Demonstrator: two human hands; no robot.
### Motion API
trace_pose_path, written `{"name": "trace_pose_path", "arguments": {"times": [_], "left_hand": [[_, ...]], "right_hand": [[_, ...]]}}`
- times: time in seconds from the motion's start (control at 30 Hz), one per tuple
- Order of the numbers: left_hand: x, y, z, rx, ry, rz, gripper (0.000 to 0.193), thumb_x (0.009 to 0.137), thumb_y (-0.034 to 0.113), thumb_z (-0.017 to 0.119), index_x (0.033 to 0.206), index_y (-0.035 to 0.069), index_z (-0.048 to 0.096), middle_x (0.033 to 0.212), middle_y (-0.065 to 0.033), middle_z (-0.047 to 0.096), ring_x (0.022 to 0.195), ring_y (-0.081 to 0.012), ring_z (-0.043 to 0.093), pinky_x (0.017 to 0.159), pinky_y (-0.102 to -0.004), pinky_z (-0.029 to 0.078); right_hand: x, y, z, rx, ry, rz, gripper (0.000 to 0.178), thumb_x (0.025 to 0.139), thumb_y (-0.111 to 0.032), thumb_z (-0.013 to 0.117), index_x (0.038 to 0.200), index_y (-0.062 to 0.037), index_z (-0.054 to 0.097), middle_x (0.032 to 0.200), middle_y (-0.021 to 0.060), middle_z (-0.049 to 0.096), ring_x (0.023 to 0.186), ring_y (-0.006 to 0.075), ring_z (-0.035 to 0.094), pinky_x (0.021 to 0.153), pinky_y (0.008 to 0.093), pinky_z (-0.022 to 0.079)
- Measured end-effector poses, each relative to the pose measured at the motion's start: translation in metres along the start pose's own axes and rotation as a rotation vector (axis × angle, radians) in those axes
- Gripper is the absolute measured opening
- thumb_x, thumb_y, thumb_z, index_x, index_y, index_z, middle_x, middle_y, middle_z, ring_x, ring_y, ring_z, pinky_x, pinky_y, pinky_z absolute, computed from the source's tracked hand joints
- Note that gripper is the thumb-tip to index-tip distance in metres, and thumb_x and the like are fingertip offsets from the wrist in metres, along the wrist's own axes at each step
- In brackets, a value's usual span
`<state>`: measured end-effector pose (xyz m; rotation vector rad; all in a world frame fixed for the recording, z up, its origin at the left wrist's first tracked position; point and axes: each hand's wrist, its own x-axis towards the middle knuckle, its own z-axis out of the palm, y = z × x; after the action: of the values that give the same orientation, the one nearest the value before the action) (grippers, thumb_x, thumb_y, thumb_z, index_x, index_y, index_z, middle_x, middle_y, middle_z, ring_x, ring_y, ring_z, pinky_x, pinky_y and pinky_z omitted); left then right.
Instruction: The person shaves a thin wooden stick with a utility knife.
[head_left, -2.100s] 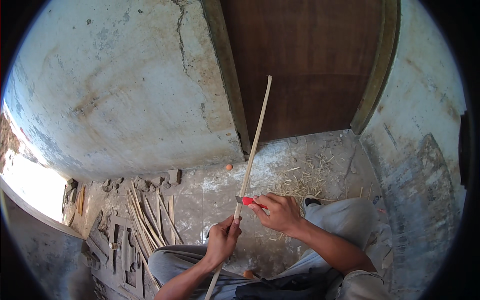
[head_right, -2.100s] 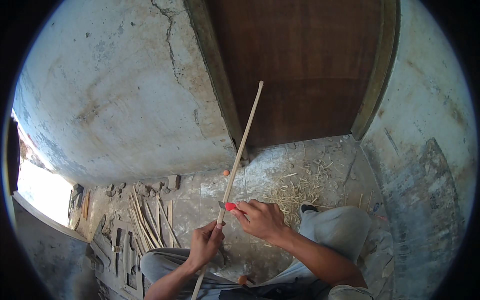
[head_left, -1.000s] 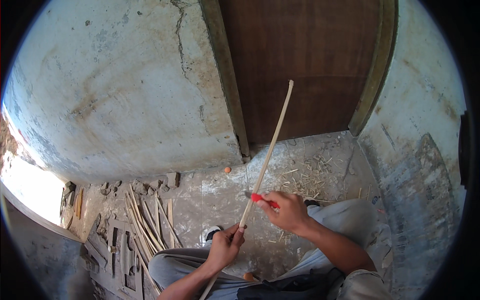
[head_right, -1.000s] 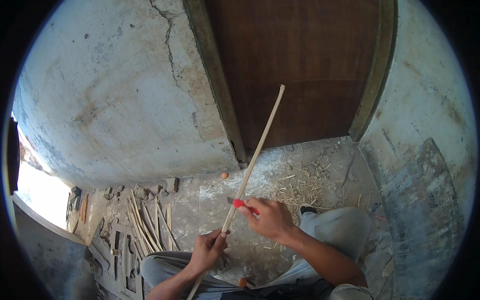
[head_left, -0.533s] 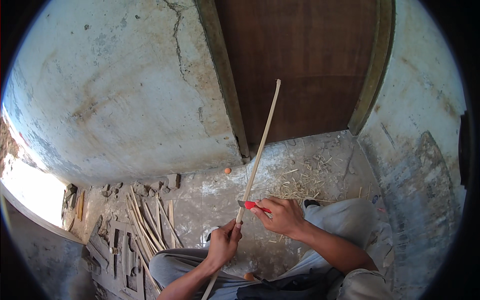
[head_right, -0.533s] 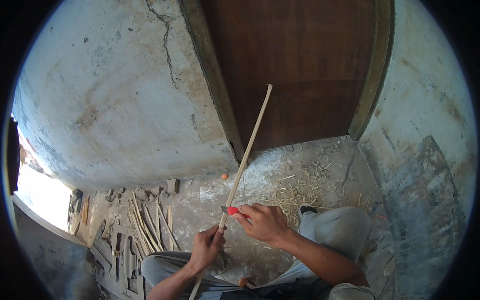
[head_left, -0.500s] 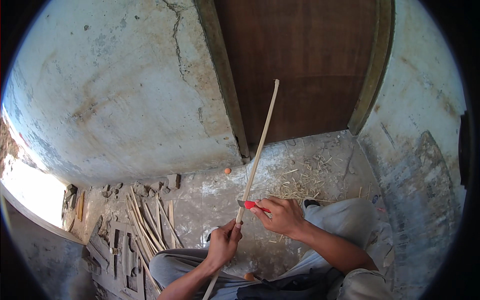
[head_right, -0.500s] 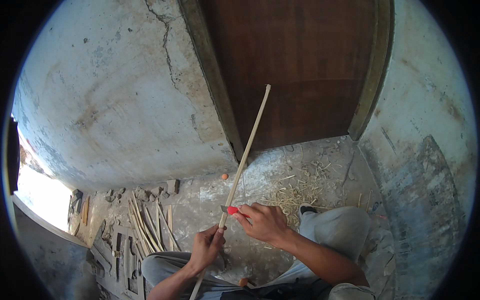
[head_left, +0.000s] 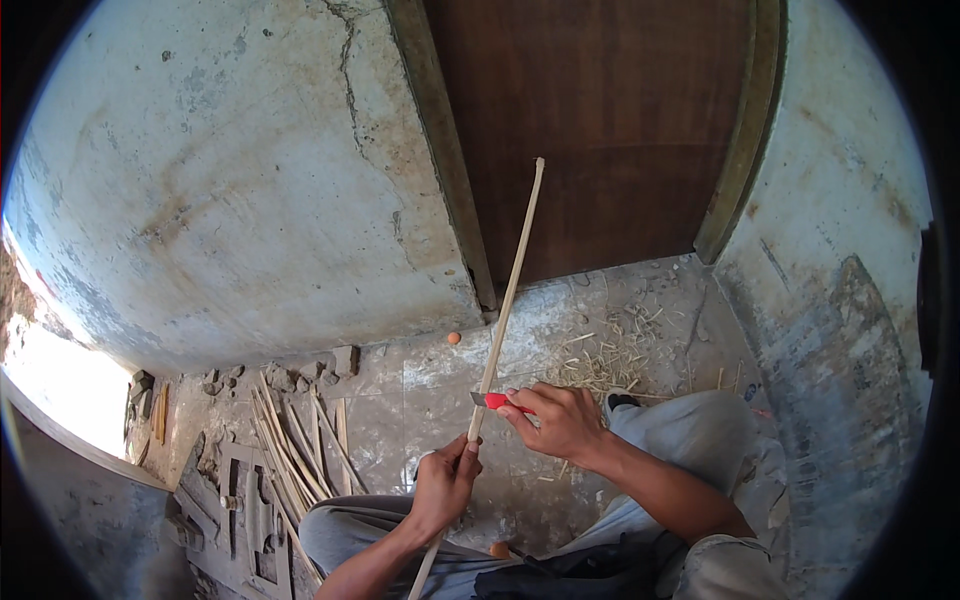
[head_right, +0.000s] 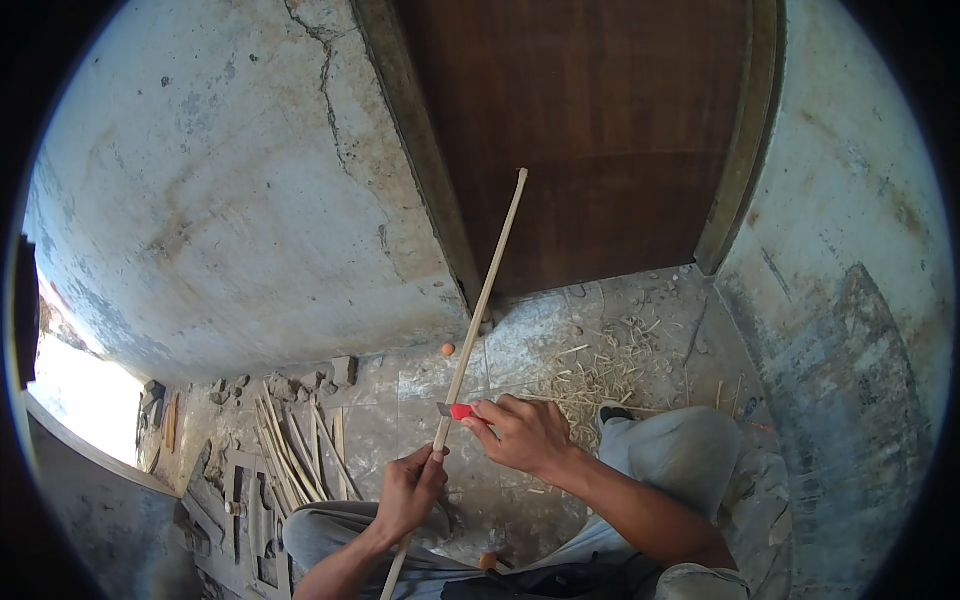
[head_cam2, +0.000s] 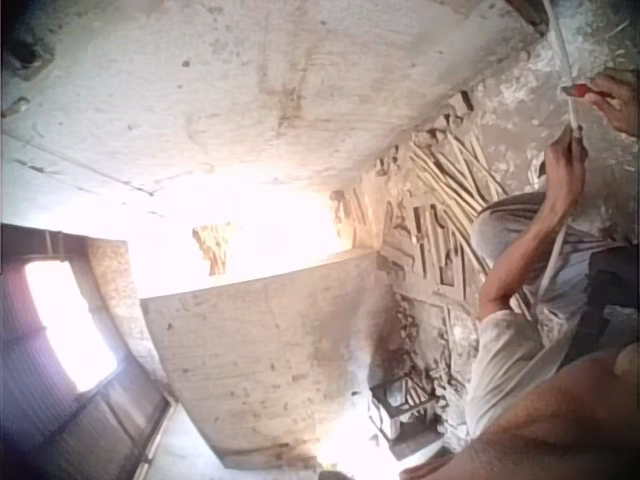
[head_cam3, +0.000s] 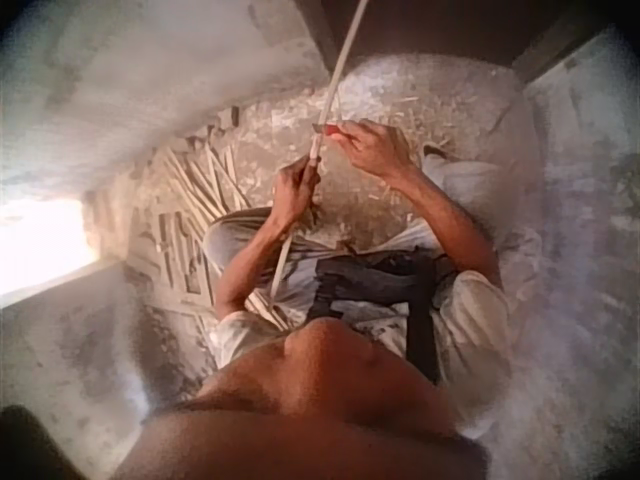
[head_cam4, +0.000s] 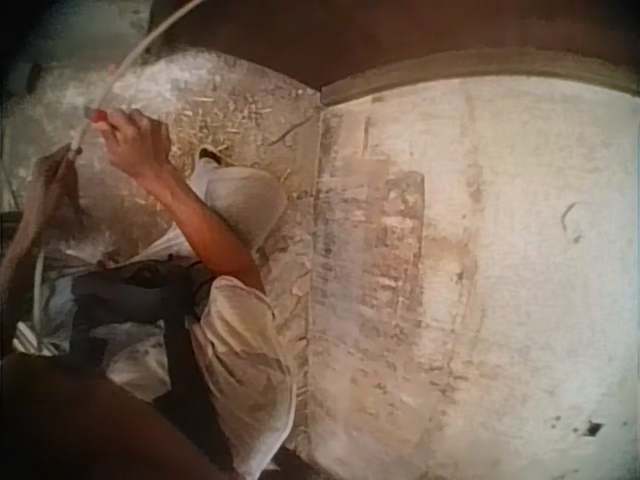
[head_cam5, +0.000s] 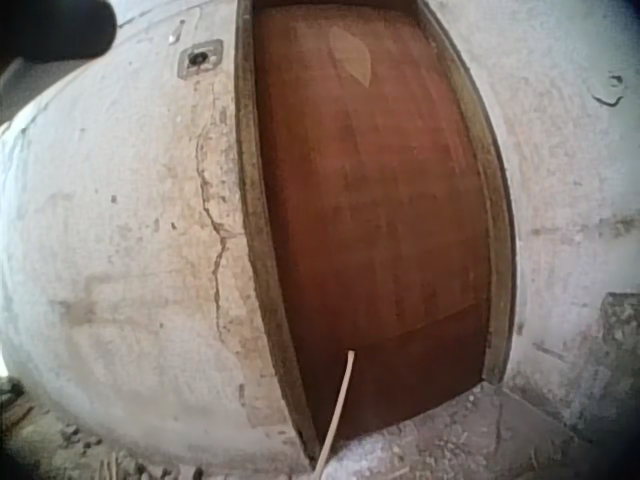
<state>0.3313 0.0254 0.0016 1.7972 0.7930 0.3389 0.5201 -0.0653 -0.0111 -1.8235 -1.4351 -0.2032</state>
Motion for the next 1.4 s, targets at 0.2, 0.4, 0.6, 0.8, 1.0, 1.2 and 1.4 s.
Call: {"name": "trace_pose_path", "arguments": {"times": [0.2,0.4,0.6,0.8,1.0,1.2,1.4], "left_hand": [[0.001,-0.003,-0.001,0.007,0.002,-0.007,0.03,0.104,0.021,0.051,0.108,-0.005,0.064,0.064,0.0026,0.051,0.059,-0.0037,0.042,0.053,-0.0243,0.035],[0.001,-0.001,-0.002,0.028,0.01,-0.019,0.029,0.103,0.021,0.051,0.108,-0.005,0.064,0.064,0.0017,0.052,0.059,-0.0041,0.043,0.053,-0.0248,0.036],[0.0,0.002,-0.001,0.032,0.02,-0.018,0.029,0.103,0.021,0.051,0.107,-0.005,0.065,0.064,0.0012,0.053,0.059,-0.0043,0.043,0.053,-0.0248,0.036],[-0.001,0.004,-0.001,0.03,0.015,-0.02,0.028,0.103,0.019,0.051,0.108,-0.005,0.064,0.063,0.0013,0.052,0.06,-0.0043,0.044,0.054,-0.025,0.037],[-0.001,-0.002,-0.001,0.024,0.009,-0.021,0.029,0.104,0.02,0.05,0.106,-0.006,0.063,0.064,0.0013,0.051,0.059,-0.0041,0.043,0.053,-0.0244,0.036],[-0.018,-0.005,0.004,0.066,-0.054,-0.024,0.027,0.104,0.019,0.051,0.104,-0.005,0.063,0.063,0.0015,0.05,0.06,-0.0045,0.043,0.053,-0.0252,0.038],[-0.048,-0.025,0.009,-0.017,-0.184,0.008,0.024,0.103,0.017,0.054,0.114,-0.002,0.065,0.069,0.0016,0.054,0.063,-0.0044,0.047,0.056,-0.0246,0.042]], "right_hand": [[0.002,0.003,0.004,0.01,0.007,-0.012,0.018,0.086,-0.03,0.074,0.084,-0.0121,0.072,0.067,0.0021,0.066,0.051,0.0234,0.064,0.042,0.0365,0.048],[0.002,0.004,0.004,0.027,-0.013,-0.023,0.016,0.087,-0.029,0.071,0.09,-0.0135,0.069,0.068,0.0038,0.065,0.052,0.0252,0.064,0.041,0.0389,0.048],[0.004,0.005,0.006,0.013,0.001,-0.009,0.018,0.085,-0.03,0.074,0.086,-0.0121,0.072,0.069,0.0024,0.067,0.052,0.024,0.065,0.043,0.0363,0.049],[0.005,0.005,0.005,0.012,-0.012,-0.005,0.018,0.086,-0.029,0.074,0.084,-0.0114,0.071,0.069,0.0037,0.067,0.053,0.0254,0.065,0.044,0.0369,0.049],[0.008,0.006,0.004,0.022,-0.036,0.033,0.018,0.086,-0.029,0.074,0.084,-0.011,0.071,0.07,0.0044,0.068,0.053,0.0267,0.065,0.045,0.0374,0.05],[0.021,0.037,-0.007,-0.074,-0.003,0.324,0.016,0.088,-0.028,0.071,0.089,-0.0117,0.071,0.072,0.0115,0.069,0.063,0.0317,0.069,0.053,0.0419,0.053],[0.043,0.084,-0.058,-0.153,0.293,0.535,0.022,0.091,-0.029,0.068,0.093,-0.0078,0.067,0.071,0.0154,0.068,0.068,0.0351,0.069,0.058,0.0431,0.051]]}}
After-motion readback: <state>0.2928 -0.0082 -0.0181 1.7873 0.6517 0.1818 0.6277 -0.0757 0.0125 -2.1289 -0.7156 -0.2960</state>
